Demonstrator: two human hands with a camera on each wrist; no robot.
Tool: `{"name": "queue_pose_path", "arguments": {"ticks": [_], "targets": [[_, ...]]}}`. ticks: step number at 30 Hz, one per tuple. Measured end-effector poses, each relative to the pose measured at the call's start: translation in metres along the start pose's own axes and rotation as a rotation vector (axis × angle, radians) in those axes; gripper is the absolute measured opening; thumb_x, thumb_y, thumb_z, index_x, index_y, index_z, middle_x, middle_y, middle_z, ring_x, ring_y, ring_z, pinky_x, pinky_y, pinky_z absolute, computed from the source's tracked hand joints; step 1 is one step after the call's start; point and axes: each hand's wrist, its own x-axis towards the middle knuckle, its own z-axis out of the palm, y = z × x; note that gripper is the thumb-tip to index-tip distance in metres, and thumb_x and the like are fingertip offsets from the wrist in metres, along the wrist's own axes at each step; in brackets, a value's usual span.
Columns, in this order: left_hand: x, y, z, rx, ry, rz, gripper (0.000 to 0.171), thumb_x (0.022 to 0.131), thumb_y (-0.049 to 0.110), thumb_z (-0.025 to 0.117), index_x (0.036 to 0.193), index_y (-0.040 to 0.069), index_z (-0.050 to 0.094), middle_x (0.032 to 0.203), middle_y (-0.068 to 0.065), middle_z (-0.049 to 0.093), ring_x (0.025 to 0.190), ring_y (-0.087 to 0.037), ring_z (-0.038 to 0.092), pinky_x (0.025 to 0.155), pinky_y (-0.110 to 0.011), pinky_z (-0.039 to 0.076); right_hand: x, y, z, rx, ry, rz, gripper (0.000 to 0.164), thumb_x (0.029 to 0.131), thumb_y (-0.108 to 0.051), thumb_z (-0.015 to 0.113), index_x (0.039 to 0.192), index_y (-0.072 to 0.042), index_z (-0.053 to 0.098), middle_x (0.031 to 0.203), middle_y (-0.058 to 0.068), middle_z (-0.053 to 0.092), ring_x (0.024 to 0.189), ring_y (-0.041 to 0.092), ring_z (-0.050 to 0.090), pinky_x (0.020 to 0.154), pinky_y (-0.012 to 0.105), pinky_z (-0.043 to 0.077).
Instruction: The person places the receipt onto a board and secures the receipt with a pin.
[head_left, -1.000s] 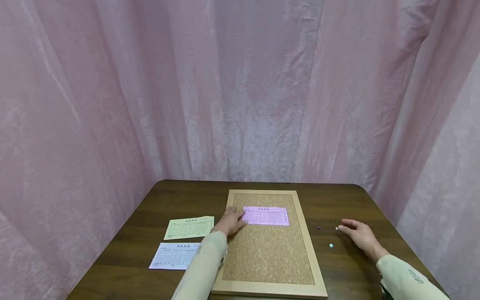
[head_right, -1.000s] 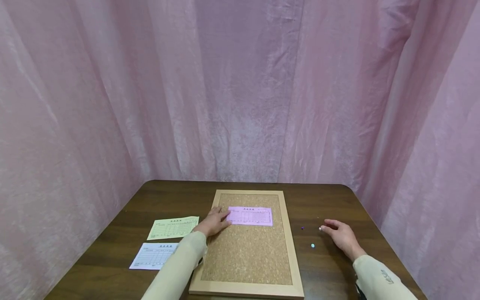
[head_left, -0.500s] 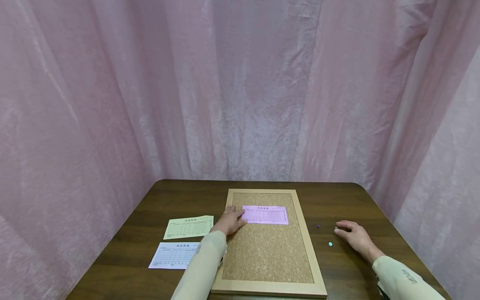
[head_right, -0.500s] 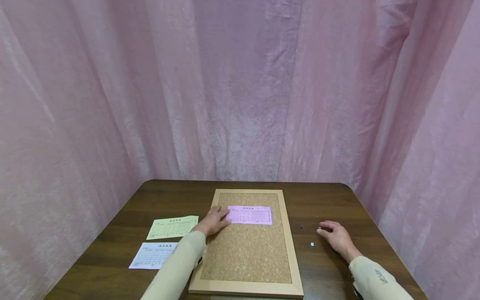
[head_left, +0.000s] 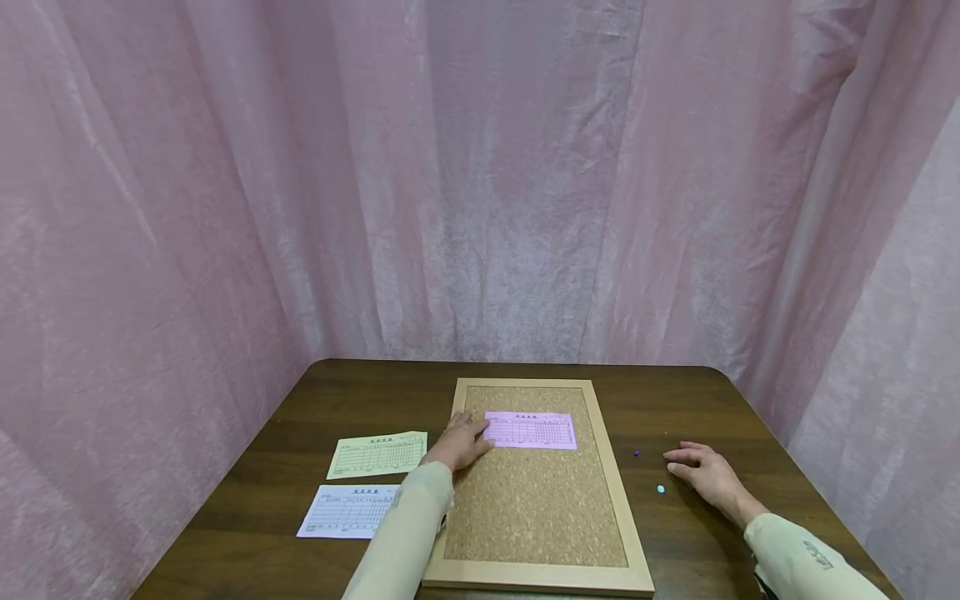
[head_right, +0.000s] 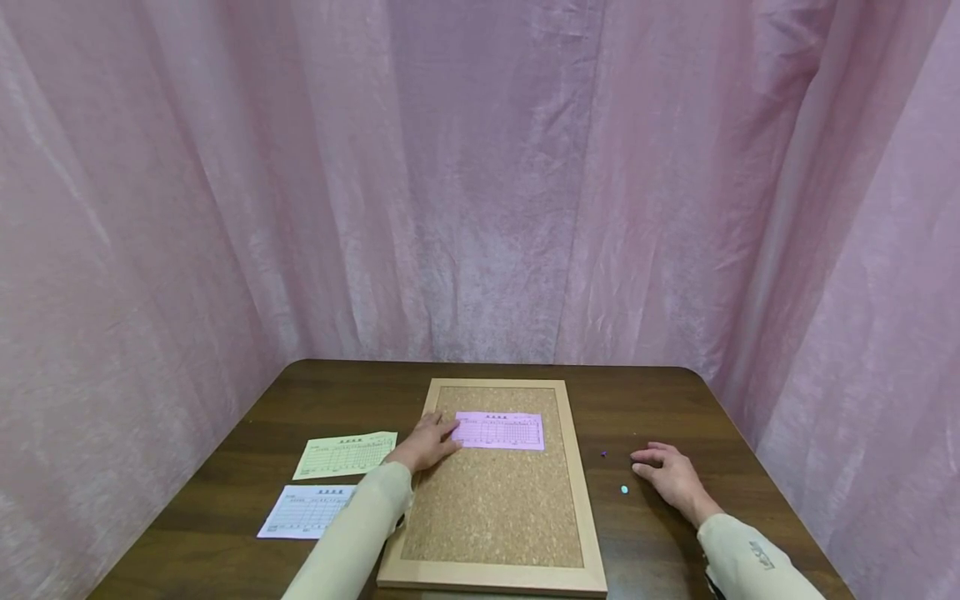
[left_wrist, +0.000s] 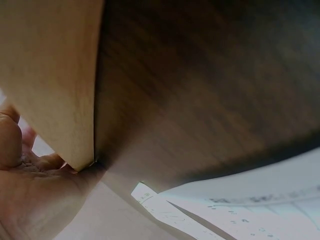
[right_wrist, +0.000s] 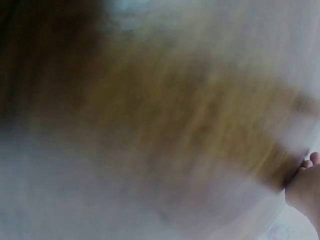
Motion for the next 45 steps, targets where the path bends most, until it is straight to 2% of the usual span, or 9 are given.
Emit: {"name": "queue_pose_path", "arguments": {"ticks": [4, 10, 15, 18, 21, 29, 35, 45], "targets": [[-0.0008, -0.0002, 0.0003, 0.0, 0.003, 0.005, 0.052, 0.1, 0.033, 0.059, 0.146, 0.01, 0.05, 0.159, -0.024, 0.025, 0.149, -0.039, 0.015, 0.117, -0.053, 0.018, 0.0005, -0.0012, 0.0005, 0.016, 0.01, 0.001, 0.03, 0.093, -0.013, 0.068, 0.115, 0.007, 0.068, 0.138, 0.039, 0.043, 0.129, 0.057, 0.036, 0.104, 0.066, 0.026], [-0.0007, -0.0006, 0.0002, -0.008, 0.003, 0.0, 0.052, 0.1, 0.031, 0.059, 0.147, 0.01, 0.05, 0.159, -0.024, 0.025, 0.149, -0.039, 0.015, 0.117, -0.053, 0.018, 0.0043, -0.0045, -0.0001, -0.029, -0.009, 0.012, 0.037, 0.096, -0.017, 0.065, 0.121, 0.01, 0.064, 0.138, 0.04, 0.042, 0.129, 0.058, 0.033, 0.104, 0.066, 0.026], [-0.0005, -0.0004, 0.0002, -0.006, 0.003, 0.008, 0.051, 0.101, 0.031, 0.058, 0.147, 0.009, 0.05, 0.158, -0.024, 0.026, 0.149, -0.04, 0.015, 0.117, -0.053, 0.018, 0.0063, -0.0051, 0.0013, -0.064, 0.016, 0.0, 0.027, 0.093, -0.013, 0.068, 0.111, 0.006, 0.07, 0.134, 0.04, 0.046, 0.127, 0.058, 0.038, 0.103, 0.066, 0.029], [-0.0011, 0.0, 0.0006, -0.005, 0.0, 0.01, 0.052, 0.101, 0.031, 0.058, 0.147, 0.01, 0.049, 0.159, -0.024, 0.025, 0.149, -0.039, 0.015, 0.117, -0.053, 0.018, 0.0059, -0.0038, 0.0023, -0.058, 0.03, -0.008, 0.019, 0.09, -0.009, 0.069, 0.104, 0.005, 0.073, 0.132, 0.04, 0.047, 0.125, 0.058, 0.04, 0.102, 0.065, 0.029], [-0.0006, -0.0007, 0.0016, -0.001, 0.002, 0.01, 0.052, 0.101, 0.032, 0.058, 0.147, 0.01, 0.049, 0.159, -0.024, 0.026, 0.149, -0.039, 0.015, 0.117, -0.053, 0.018, 0.0054, -0.0026, 0.0028, -0.031, 0.04, -0.008, 0.019, 0.088, -0.006, 0.071, 0.104, 0.005, 0.072, 0.132, 0.04, 0.047, 0.125, 0.056, 0.04, 0.103, 0.064, 0.029], [-0.0001, -0.0009, 0.0015, -0.002, 0.0, -0.001, 0.052, 0.101, 0.031, 0.058, 0.147, 0.01, 0.049, 0.159, -0.023, 0.025, 0.149, -0.038, 0.014, 0.117, -0.053, 0.018, 0.0062, -0.0048, 0.0048, -0.017, 0.031, 0.03, 0.031, 0.087, -0.019, 0.076, 0.108, 0.003, 0.072, 0.134, 0.037, 0.047, 0.126, 0.053, 0.039, 0.103, 0.063, 0.03], [-0.0007, -0.0002, 0.0016, 0.004, 0.009, 0.004, 0.051, 0.101, 0.028, 0.059, 0.146, 0.008, 0.05, 0.158, -0.024, 0.026, 0.148, -0.04, 0.015, 0.117, -0.053, 0.018, 0.0066, -0.006, 0.0072, -0.088, 0.053, 0.007, 0.029, 0.087, -0.025, 0.076, 0.104, -0.002, 0.075, 0.13, 0.036, 0.052, 0.125, 0.054, 0.04, 0.102, 0.065, 0.029], [0.0001, -0.0001, 0.0007, 0.003, 0.003, 0.002, 0.052, 0.101, 0.032, 0.058, 0.147, 0.01, 0.049, 0.159, -0.024, 0.025, 0.149, -0.038, 0.015, 0.118, -0.053, 0.018, 0.0078, -0.0063, 0.0093, -0.117, 0.029, 0.037, 0.027, 0.088, -0.027, 0.075, 0.104, -0.005, 0.076, 0.135, 0.038, 0.045, 0.124, 0.064, 0.03, 0.098, 0.071, 0.021]]}}
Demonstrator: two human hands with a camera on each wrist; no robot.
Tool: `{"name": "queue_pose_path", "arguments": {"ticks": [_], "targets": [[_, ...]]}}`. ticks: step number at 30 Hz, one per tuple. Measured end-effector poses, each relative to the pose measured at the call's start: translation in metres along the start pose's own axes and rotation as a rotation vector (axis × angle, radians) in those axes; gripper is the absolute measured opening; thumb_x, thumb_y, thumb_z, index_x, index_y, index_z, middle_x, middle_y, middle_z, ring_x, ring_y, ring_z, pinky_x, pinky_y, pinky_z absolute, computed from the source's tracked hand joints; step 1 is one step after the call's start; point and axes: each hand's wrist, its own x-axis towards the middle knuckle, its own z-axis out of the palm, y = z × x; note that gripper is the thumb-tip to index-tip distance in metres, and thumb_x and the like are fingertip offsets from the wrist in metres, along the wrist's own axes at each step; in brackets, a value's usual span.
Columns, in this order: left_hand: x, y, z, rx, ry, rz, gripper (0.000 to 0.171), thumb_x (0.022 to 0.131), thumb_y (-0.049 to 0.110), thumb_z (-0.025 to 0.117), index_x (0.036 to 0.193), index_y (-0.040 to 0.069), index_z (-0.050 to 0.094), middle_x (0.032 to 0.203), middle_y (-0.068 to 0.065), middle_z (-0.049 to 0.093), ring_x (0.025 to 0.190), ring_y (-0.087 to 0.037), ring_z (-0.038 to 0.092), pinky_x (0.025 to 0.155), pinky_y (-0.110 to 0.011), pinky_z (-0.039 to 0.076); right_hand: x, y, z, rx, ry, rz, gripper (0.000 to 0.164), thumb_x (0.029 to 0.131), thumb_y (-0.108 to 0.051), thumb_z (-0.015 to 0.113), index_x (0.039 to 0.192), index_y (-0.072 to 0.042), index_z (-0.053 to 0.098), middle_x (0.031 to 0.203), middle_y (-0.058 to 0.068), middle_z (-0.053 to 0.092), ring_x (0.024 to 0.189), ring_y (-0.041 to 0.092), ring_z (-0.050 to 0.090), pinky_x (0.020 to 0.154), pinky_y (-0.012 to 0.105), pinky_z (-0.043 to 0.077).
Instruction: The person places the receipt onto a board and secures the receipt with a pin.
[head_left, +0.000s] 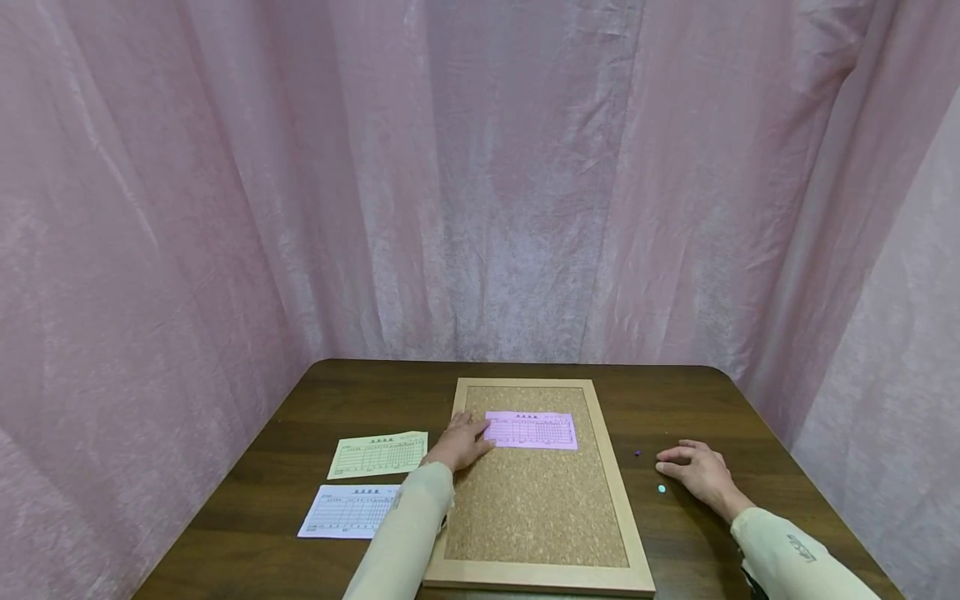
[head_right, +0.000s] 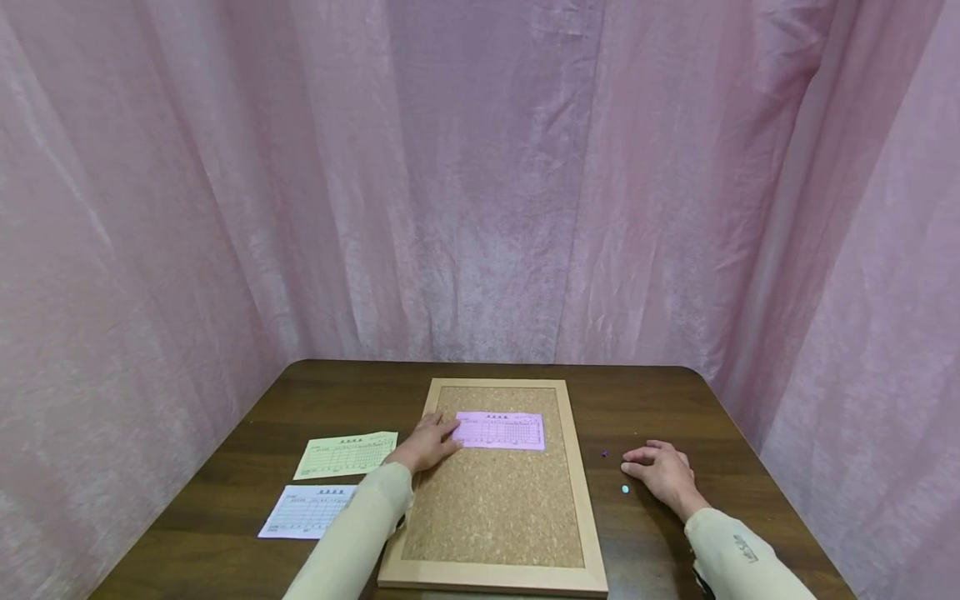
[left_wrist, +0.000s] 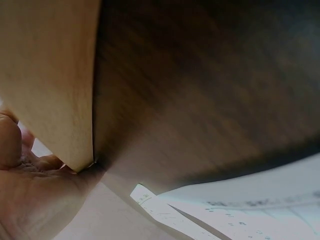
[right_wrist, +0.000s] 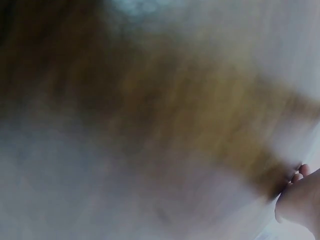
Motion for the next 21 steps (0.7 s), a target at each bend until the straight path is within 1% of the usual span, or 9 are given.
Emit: {"name": "queue_pose_path", "arguments": {"ticks": [4, 9, 14, 19, 21], "targets": [[0.0005, 0.0001, -0.0005, 0.0, -0.001, -0.011, 0.052, 0.101, 0.033, 0.058, 0.148, 0.012, 0.049, 0.159, -0.023, 0.024, 0.149, -0.038, 0.014, 0.117, -0.053, 0.018, 0.0008, 0.0006, 0.0008, -0.013, 0.003, -0.009, 0.024, 0.088, -0.026, 0.075, 0.102, -0.007, 0.077, 0.134, 0.037, 0.046, 0.122, 0.065, 0.031, 0.095, 0.072, 0.022], [-0.0002, 0.0, 0.0001, 0.002, 0.0, -0.003, 0.052, 0.101, 0.033, 0.058, 0.147, 0.01, 0.05, 0.159, -0.023, 0.025, 0.149, -0.038, 0.014, 0.117, -0.053, 0.018, 0.0007, -0.0013, 0.001, -0.022, 0.001, -0.008, 0.017, 0.088, -0.024, 0.074, 0.097, -0.009, 0.078, 0.135, 0.036, 0.046, 0.122, 0.065, 0.032, 0.094, 0.072, 0.022], [-0.0013, 0.0009, -0.0003, 0.003, -0.002, -0.006, 0.052, 0.101, 0.032, 0.058, 0.147, 0.01, 0.049, 0.159, -0.024, 0.025, 0.149, -0.038, 0.014, 0.118, -0.053, 0.017, 0.0014, -0.0014, 0.001, -0.014, -0.012, 0.02, 0.017, 0.09, -0.024, 0.073, 0.097, -0.01, 0.077, 0.138, 0.035, 0.043, 0.124, 0.065, 0.028, 0.094, 0.074, 0.019], [-0.0021, 0.0023, -0.0003, 0.0, -0.004, -0.023, 0.052, 0.102, 0.031, 0.057, 0.148, 0.011, 0.048, 0.16, -0.022, 0.023, 0.149, -0.038, 0.013, 0.118, -0.053, 0.017, 0.0022, 0.0001, 0.0013, -0.011, -0.014, 0.03, 0.016, 0.091, -0.025, 0.072, 0.096, -0.011, 0.077, 0.138, 0.035, 0.042, 0.124, 0.065, 0.028, 0.095, 0.074, 0.018], [-0.0029, 0.0026, -0.0004, 0.001, -0.002, -0.018, 0.051, 0.102, 0.03, 0.057, 0.148, 0.01, 0.048, 0.16, -0.022, 0.024, 0.149, -0.038, 0.014, 0.118, -0.053, 0.017, 0.0019, 0.0001, 0.0012, -0.01, -0.014, 0.029, 0.016, 0.091, -0.025, 0.072, 0.096, -0.011, 0.077, 0.138, 0.034, 0.043, 0.124, 0.064, 0.028, 0.095, 0.073, 0.018]]}}
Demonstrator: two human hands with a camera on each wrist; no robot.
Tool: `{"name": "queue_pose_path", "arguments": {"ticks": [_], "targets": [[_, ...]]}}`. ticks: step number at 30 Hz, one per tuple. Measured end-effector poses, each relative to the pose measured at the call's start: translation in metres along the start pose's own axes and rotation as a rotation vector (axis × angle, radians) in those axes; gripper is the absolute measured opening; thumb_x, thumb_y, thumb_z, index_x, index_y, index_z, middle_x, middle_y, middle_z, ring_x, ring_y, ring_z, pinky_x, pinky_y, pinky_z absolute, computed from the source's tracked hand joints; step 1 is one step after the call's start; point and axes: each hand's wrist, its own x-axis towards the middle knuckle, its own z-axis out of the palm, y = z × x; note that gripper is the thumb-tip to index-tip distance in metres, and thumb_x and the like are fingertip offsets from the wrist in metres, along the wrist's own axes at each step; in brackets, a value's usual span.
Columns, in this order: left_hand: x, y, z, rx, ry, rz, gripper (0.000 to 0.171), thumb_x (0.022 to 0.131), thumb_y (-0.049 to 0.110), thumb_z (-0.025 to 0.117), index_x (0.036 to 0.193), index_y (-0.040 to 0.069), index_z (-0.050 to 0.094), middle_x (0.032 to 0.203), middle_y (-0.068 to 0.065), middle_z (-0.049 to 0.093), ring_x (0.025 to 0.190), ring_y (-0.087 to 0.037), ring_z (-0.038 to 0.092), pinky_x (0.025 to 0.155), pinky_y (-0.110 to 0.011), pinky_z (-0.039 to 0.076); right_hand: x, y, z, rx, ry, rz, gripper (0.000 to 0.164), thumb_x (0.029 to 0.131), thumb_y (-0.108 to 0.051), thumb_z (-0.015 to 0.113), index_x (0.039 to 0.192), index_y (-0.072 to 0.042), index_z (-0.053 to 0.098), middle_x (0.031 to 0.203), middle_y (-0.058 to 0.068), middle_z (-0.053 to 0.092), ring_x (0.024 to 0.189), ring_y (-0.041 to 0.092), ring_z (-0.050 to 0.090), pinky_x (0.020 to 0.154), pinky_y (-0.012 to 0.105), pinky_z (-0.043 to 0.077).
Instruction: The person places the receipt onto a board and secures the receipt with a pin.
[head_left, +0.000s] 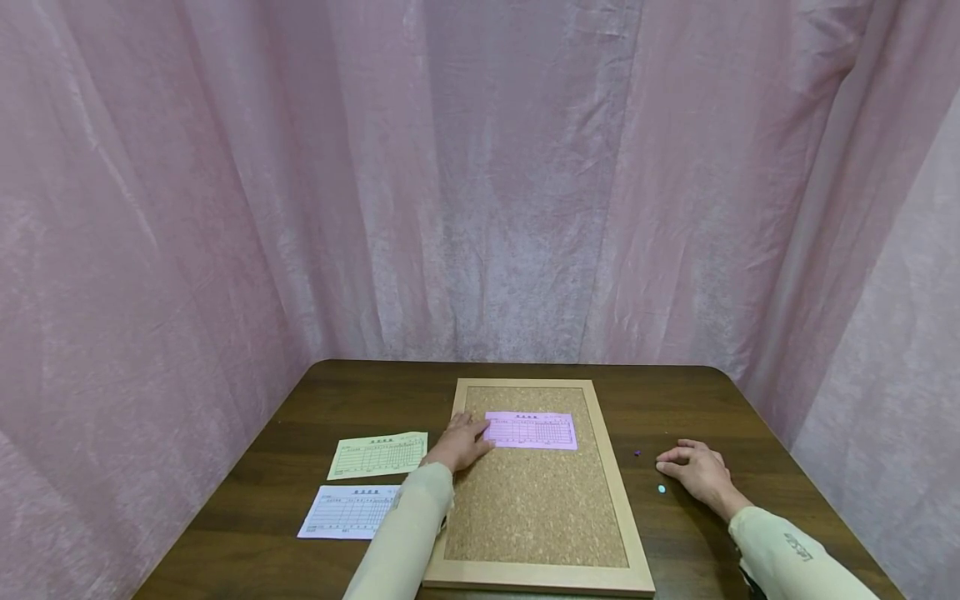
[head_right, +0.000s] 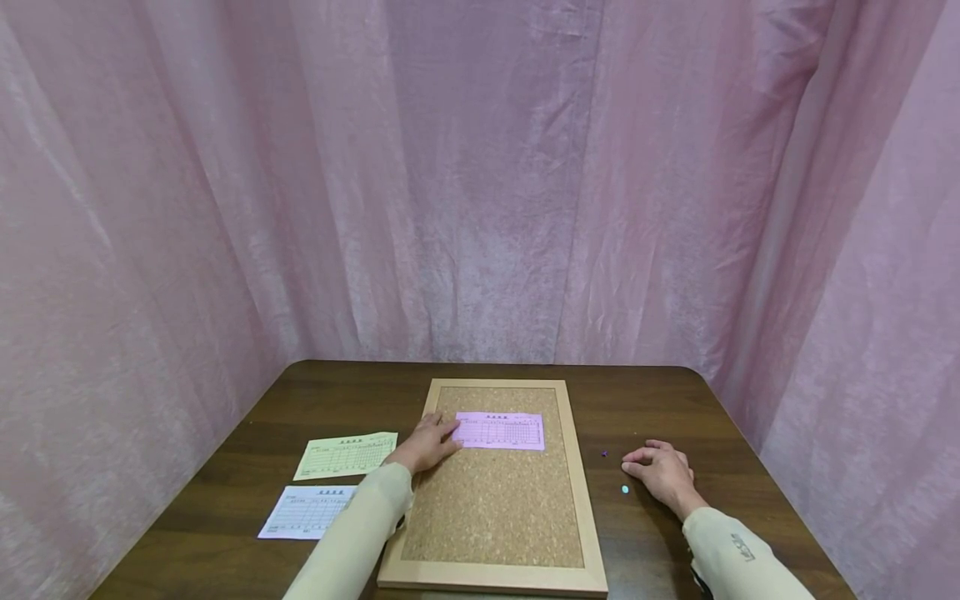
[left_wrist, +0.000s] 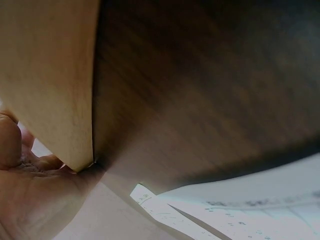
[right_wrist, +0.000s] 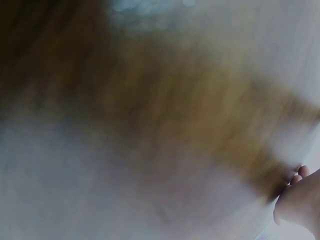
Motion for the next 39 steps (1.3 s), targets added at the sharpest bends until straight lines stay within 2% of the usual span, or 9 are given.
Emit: {"name": "queue_pose_path", "arguments": {"ticks": [8, 13, 16, 18, 20, 23, 31, 39], "targets": [[0.0, 0.0, 0.0, -0.003, 0.0, 0.018, 0.052, 0.101, 0.032, 0.058, 0.148, 0.01, 0.048, 0.159, -0.024, 0.023, 0.149, -0.038, 0.013, 0.118, -0.053, 0.017, -0.001, -0.002, -0.002, 0.008, 0.019, -0.005, 0.018, 0.091, -0.026, 0.072, 0.095, -0.01, 0.077, 0.136, 0.035, 0.046, 0.123, 0.063, 0.033, 0.095, 0.072, 0.022], [0.0, 0.0, -0.001, -0.003, -0.002, 0.019, 0.053, 0.101, 0.032, 0.058, 0.148, 0.01, 0.049, 0.159, -0.024, 0.024, 0.149, -0.038, 0.014, 0.118, -0.053, 0.018, -0.001, -0.004, -0.004, 0.042, 0.03, -0.018, 0.02, 0.092, -0.025, 0.071, 0.098, -0.006, 0.077, 0.133, 0.035, 0.05, 0.125, 0.056, 0.04, 0.1, 0.066, 0.029], [0.0, 0.0, -0.001, 0.002, -0.004, 0.018, 0.053, 0.101, 0.033, 0.058, 0.148, 0.011, 0.048, 0.159, -0.023, 0.024, 0.149, -0.038, 0.014, 0.118, -0.052, 0.017, 0.001, -0.006, -0.005, 0.104, 0.019, -0.003, 0.02, 0.092, -0.023, 0.071, 0.1, -0.004, 0.077, 0.127, 0.03, 0.059, 0.121, 0.049, 0.049, 0.098, 0.057, 0.038], [0.0, 0.0, -0.002, 0.001, -0.005, 0.018, 0.053, 0.101, 0.033, 0.058, 0.148, 0.011, 0.048, 0.159, -0.023, 0.024, 0.149, -0.038, 0.014, 0.118, -0.052, 0.017, 0.002, -0.008, -0.005, 0.145, 0.005, 0.021, 0.021, 0.093, -0.023, 0.07, 0.101, -0.004, 0.076, 0.121, 0.024, 0.064, 0.115, 0.042, 0.055, 0.092, 0.049, 0.043], [0.0, 0.0, -0.002, -0.003, -0.005, 0.018, 0.053, 0.101, 0.033, 0.057, 0.148, 0.011, 0.048, 0.159, -0.023, 0.024, 0.149, -0.038, 0.013, 0.118, -0.052, 0.017, 0.003, -0.01, -0.005, 0.179, -0.003, 0.045, 0.022, 0.094, -0.024, 0.07, 0.102, -0.004, 0.076, 0.114, 0.018, 0.069, 0.107, 0.034, 0.059, 0.085, 0.04, 0.045], [0.0, 0.0, -0.001, -0.009, -0.005, 0.019, 0.053, 0.101, 0.032, 0.057, 0.148, 0.01, 0.048, 0.159, -0.024, 0.024, 0.149, -0.038, 0.013, 0.118, -0.052, 0.017, 0.003, -0.014, -0.005, 0.211, -0.005, 0.076, 0.024, 0.094, -0.025, 0.07, 0.103, -0.003, 0.075, 0.109, 0.014, 0.071, 0.098, 0.026, 0.06, 0.076, 0.033, 0.044], [0.0, 0.0, 0.0, -0.001, -0.001, 0.021, 0.052, 0.101, 0.032, 0.058, 0.147, 0.01, 0.049, 0.159, -0.024, 0.025, 0.149, -0.039, 0.015, 0.118, -0.053, 0.018, 0.004, -0.016, -0.005, 0.216, 0.015, 0.079, 0.024, 0.095, -0.023, 0.069, 0.104, -0.002, 0.075, 0.109, 0.015, 0.071, 0.107, 0.033, 0.06, 0.081, 0.036, 0.044], [0.002, -0.002, 0.0, -0.004, -0.005, 0.009, 0.053, 0.101, 0.033, 0.058, 0.148, 0.011, 0.048, 0.16, -0.023, 0.023, 0.149, -0.038, 0.013, 0.117, -0.054, 0.019, 0.006, -0.016, -0.003, 0.27, 0.011, 0.09, 0.025, 0.094, -0.02, 0.07, 0.104, 0.002, 0.073, 0.089, 0.007, 0.071, 0.078, 0.017, 0.062, 0.067, 0.032, 0.046]]}}
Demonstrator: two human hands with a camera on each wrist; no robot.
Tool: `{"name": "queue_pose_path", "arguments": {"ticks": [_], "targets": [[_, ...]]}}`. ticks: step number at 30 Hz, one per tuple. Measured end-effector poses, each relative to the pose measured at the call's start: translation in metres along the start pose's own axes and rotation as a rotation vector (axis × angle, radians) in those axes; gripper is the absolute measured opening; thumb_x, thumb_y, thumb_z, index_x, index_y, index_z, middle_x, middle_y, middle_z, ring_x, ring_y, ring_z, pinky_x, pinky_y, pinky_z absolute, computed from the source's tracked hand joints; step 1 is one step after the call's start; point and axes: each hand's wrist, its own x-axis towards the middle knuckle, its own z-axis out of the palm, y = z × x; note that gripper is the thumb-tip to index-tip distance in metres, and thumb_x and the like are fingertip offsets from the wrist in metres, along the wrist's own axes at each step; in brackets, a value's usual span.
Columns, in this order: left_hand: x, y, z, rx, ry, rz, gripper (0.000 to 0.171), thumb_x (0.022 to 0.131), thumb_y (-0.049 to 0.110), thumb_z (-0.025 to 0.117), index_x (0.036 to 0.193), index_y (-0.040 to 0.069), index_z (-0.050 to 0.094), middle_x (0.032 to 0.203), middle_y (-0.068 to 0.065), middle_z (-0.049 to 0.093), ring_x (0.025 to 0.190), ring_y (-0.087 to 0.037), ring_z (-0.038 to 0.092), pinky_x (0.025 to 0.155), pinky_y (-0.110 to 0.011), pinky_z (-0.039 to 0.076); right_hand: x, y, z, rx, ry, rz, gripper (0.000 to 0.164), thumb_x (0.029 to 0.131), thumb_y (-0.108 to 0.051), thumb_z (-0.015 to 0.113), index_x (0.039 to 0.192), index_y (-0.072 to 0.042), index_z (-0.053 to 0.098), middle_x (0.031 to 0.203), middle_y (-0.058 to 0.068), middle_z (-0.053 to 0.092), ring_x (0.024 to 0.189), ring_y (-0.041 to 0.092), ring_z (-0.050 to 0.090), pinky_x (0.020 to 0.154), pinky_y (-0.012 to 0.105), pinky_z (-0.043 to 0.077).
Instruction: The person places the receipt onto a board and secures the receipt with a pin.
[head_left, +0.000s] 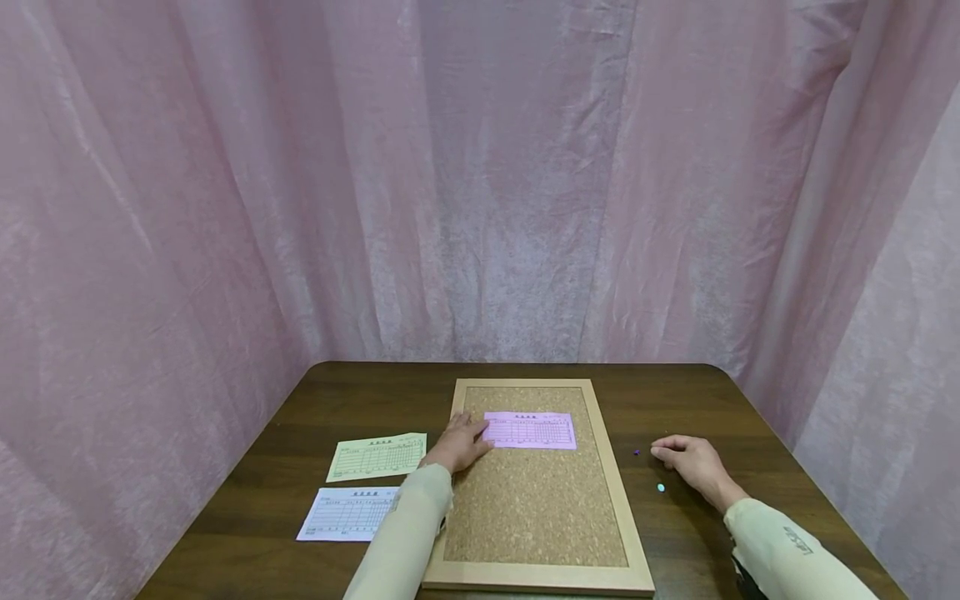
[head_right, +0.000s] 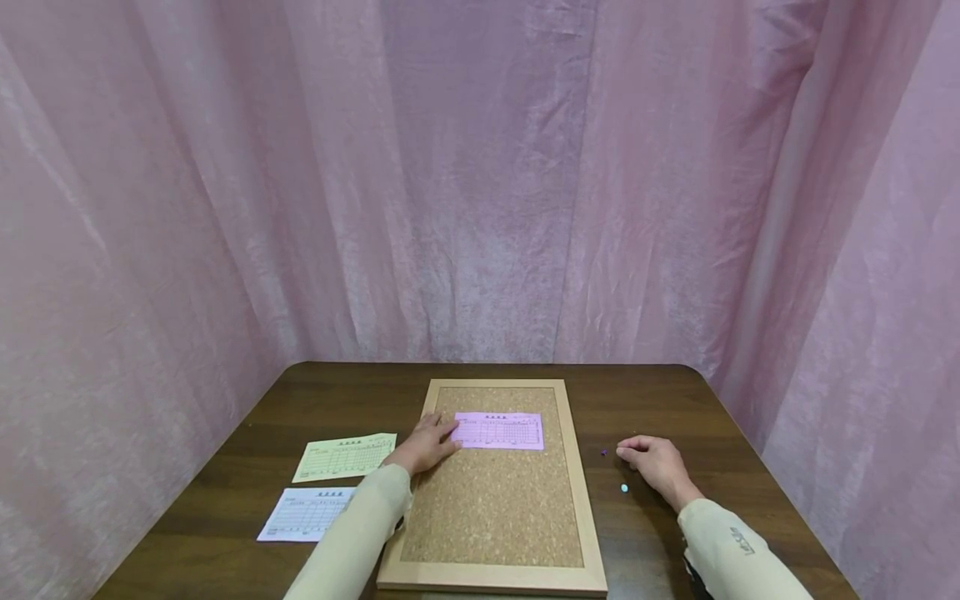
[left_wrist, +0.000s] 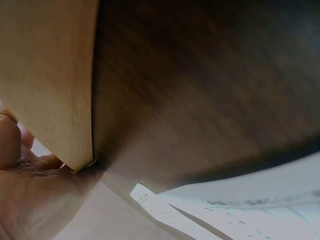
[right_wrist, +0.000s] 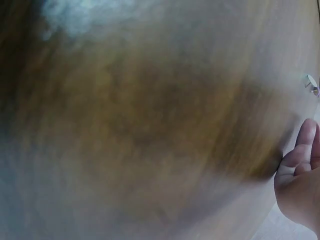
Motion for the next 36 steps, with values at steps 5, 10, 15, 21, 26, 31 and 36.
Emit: {"name": "queue_pose_path", "arguments": {"ticks": [5, 10, 15, 21, 26, 31, 36], "targets": [[0.0023, -0.0023, 0.0012, -0.003, 0.0, -0.002, 0.053, 0.101, 0.034, 0.058, 0.148, 0.012, 0.048, 0.16, -0.022, 0.023, 0.149, -0.038, 0.013, 0.117, -0.054, 0.018, 0.0003, -0.0004, 0.001, 0.054, -0.002, 0.003, 0.024, 0.094, -0.016, 0.069, 0.104, 0.006, 0.071, 0.091, 0.009, 0.071, 0.075, 0.019, 0.067, 0.065, 0.031, 0.049], [0.0032, -0.0041, 0.0035, -0.011, 0.002, -0.006, 0.053, 0.101, 0.034, 0.059, 0.148, 0.013, 0.049, 0.16, -0.022, 0.022, 0.149, -0.038, 0.013, 0.117, -0.055, 0.019, 0.0, -0.0009, 0.0016, 0.086, -0.005, 0.01, 0.024, 0.094, -0.014, 0.068, 0.104, 0.008, 0.07, 0.095, 0.012, 0.071, 0.073, 0.019, 0.068, 0.064, 0.029, 0.051], [0.0028, -0.0036, 0.0037, -0.012, 0.002, -0.008, 0.053, 0.1, 0.034, 0.059, 0.148, 0.013, 0.049, 0.16, -0.022, 0.023, 0.149, -0.038, 0.013, 0.117, -0.055, 0.019, 0.0005, -0.0001, 0.002, 0.079, -0.018, 0.024, 0.024, 0.094, -0.014, 0.068, 0.106, 0.008, 0.069, 0.092, 0.01, 0.071, 0.072, 0.017, 0.067, 0.064, 0.027, 0.049], [0.0016, -0.0027, 0.0028, -0.012, -0.006, -0.012, 0.053, 0.1, 0.034, 0.059, 0.148, 0.013, 0.048, 0.161, -0.021, 0.022, 0.15, -0.037, 0.012, 0.117, -0.055, 0.018, 0.0006, 0.0009, 0.0018, 0.09, -0.015, 0.027, 0.024, 0.093, -0.012, 0.068, 0.105, 0.008, 0.069, 0.09, 0.01, 0.071, 0.07, 0.017, 0.067, 0.063, 0.027, 0.048], [0.0025, -0.0034, 0.0033, -0.008, -0.004, -0.007, 0.053, 0.101, 0.035, 0.058, 0.148, 0.013, 0.048, 0.161, -0.021, 0.022, 0.15, -0.037, 0.012, 0.117, -0.054, 0.018, 0.0017, 0.0022, 0.001, 0.103, -0.023, 0.034, 0.025, 0.093, -0.008, 0.067, 0.109, 0.01, 0.068, 0.094, 0.011, 0.071, 0.072, 0.016, 0.068, 0.064, 0.027, 0.051], [0.0034, -0.0039, 0.0041, -0.003, -0.004, -0.013, 0.053, 0.1, 0.034, 0.058, 0.148, 0.013, 0.048, 0.161, -0.021, 0.022, 0.15, -0.037, 0.012, 0.117, -0.053, 0.018, 0.002, 0.0031, 0.0008, 0.094, -0.034, 0.035, 0.026, 0.092, -0.006, 0.067, 0.112, 0.01, 0.067, 0.097, 0.013, 0.072, 0.075, 0.018, 0.068, 0.066, 0.027, 0.052], [0.0035, -0.0036, 0.004, -0.006, -0.006, -0.019, 0.053, 0.1, 0.034, 0.059, 0.148, 0.013, 0.048, 0.161, -0.02, 0.021, 0.15, -0.036, 0.012, 0.118, -0.053, 0.017, 0.0018, 0.0039, 0.0001, 0.082, -0.034, 0.027, 0.026, 0.093, -0.008, 0.067, 0.112, 0.01, 0.067, 0.096, 0.012, 0.072, 0.075, 0.018, 0.068, 0.065, 0.028, 0.051]]}}
